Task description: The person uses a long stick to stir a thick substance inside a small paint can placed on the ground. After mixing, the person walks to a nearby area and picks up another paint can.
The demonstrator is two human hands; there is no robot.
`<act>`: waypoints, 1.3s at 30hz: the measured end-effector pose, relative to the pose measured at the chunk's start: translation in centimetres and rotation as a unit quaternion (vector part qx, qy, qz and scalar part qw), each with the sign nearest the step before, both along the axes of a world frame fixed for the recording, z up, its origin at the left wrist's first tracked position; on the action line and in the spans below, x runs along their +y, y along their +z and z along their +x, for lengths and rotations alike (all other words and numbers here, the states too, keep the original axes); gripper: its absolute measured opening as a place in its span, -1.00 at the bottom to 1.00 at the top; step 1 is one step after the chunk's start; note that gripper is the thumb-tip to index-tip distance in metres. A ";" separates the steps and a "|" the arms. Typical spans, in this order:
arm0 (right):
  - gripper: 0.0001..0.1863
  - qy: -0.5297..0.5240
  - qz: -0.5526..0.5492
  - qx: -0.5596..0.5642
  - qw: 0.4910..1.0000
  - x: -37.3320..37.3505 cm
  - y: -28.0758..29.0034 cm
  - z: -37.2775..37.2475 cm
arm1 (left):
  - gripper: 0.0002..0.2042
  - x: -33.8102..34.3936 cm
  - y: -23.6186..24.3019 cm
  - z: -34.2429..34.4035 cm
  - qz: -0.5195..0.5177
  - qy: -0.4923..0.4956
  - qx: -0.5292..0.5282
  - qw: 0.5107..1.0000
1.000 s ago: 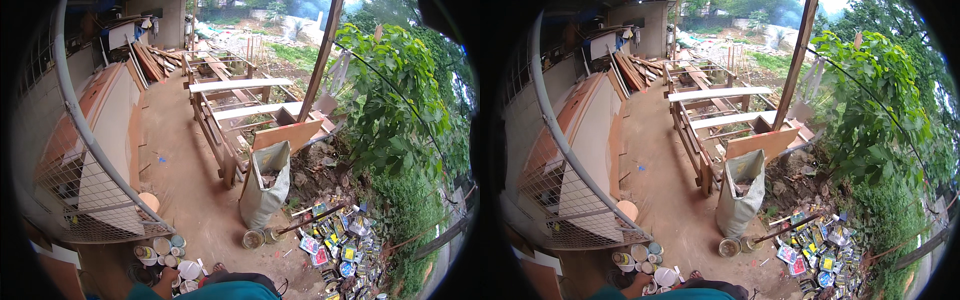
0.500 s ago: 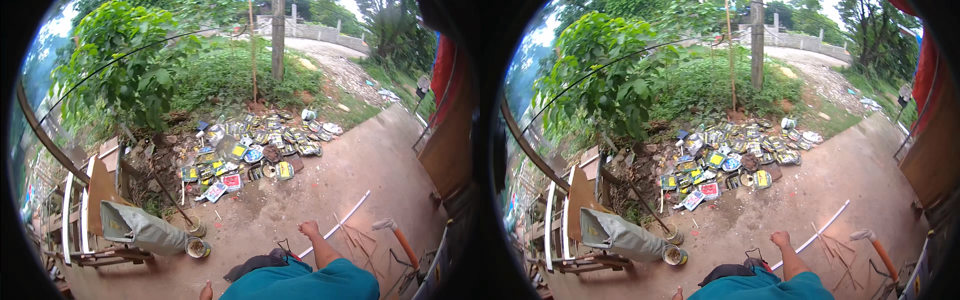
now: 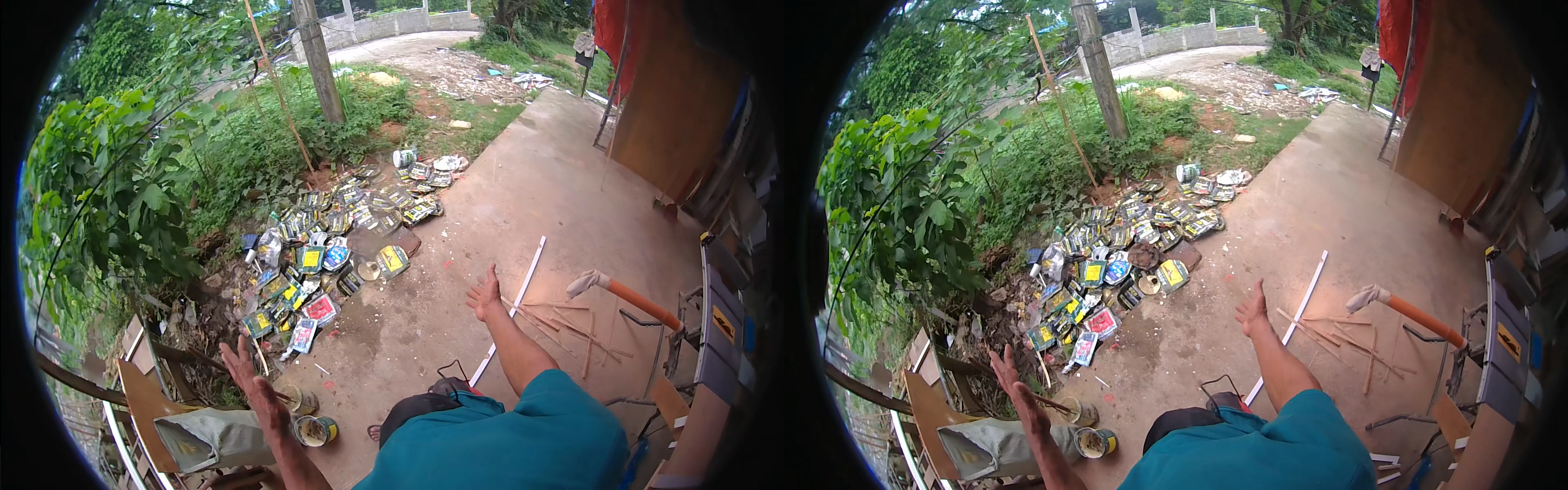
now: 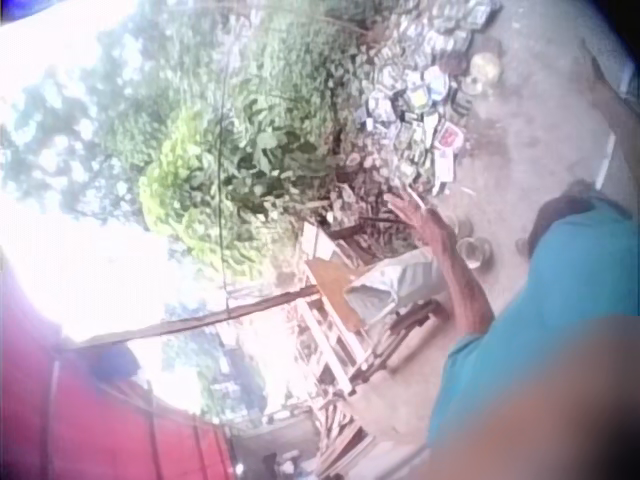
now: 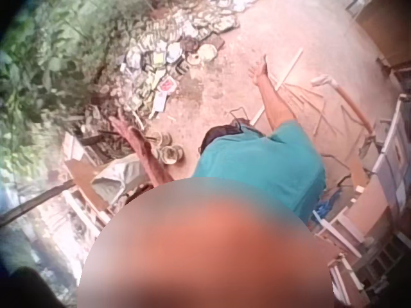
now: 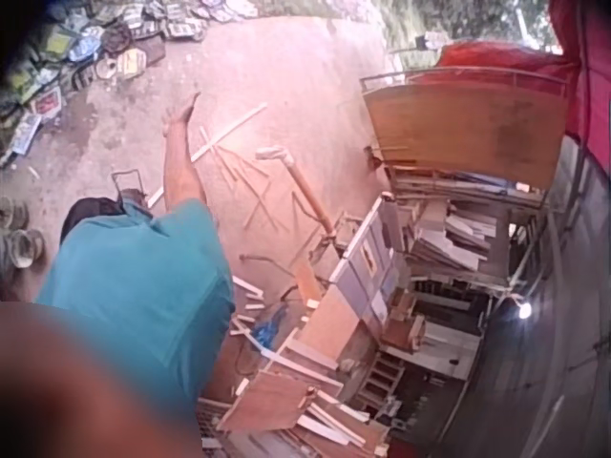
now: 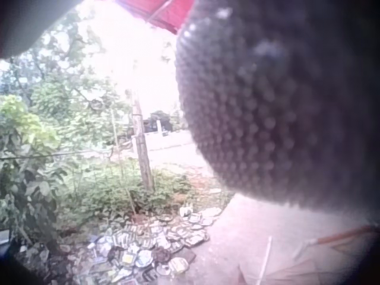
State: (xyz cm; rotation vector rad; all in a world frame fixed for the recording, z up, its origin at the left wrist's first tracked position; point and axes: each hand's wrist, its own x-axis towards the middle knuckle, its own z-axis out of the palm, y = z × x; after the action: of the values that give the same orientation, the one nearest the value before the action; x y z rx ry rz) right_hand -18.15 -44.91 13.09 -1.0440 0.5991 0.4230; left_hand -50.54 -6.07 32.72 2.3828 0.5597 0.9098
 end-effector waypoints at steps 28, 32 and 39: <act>-0.44 0.640 -0.526 0.231 0.510 6.9 -16.0 -24.6 | -0.31 3.2 -35.3 -35.7 -0.535 0.198 0.415 0.709; -0.46 0.697 -0.444 0.199 0.526 10.7 -14.2 -23.5 | -0.29 1.2 -35.6 -32.2 -0.556 0.251 0.337 0.717; -0.61 0.568 -0.383 0.039 0.728 28.9 -16.5 -10.6 | -0.39 12.3 -28.5 -30.6 -0.639 0.477 -0.085 0.597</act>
State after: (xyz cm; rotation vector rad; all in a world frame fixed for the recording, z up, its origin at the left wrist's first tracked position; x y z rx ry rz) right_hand -28.76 -15.98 -3.43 -2.1860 0.0900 1.3749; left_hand -81.18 6.18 4.22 0.5407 1.7245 0.6281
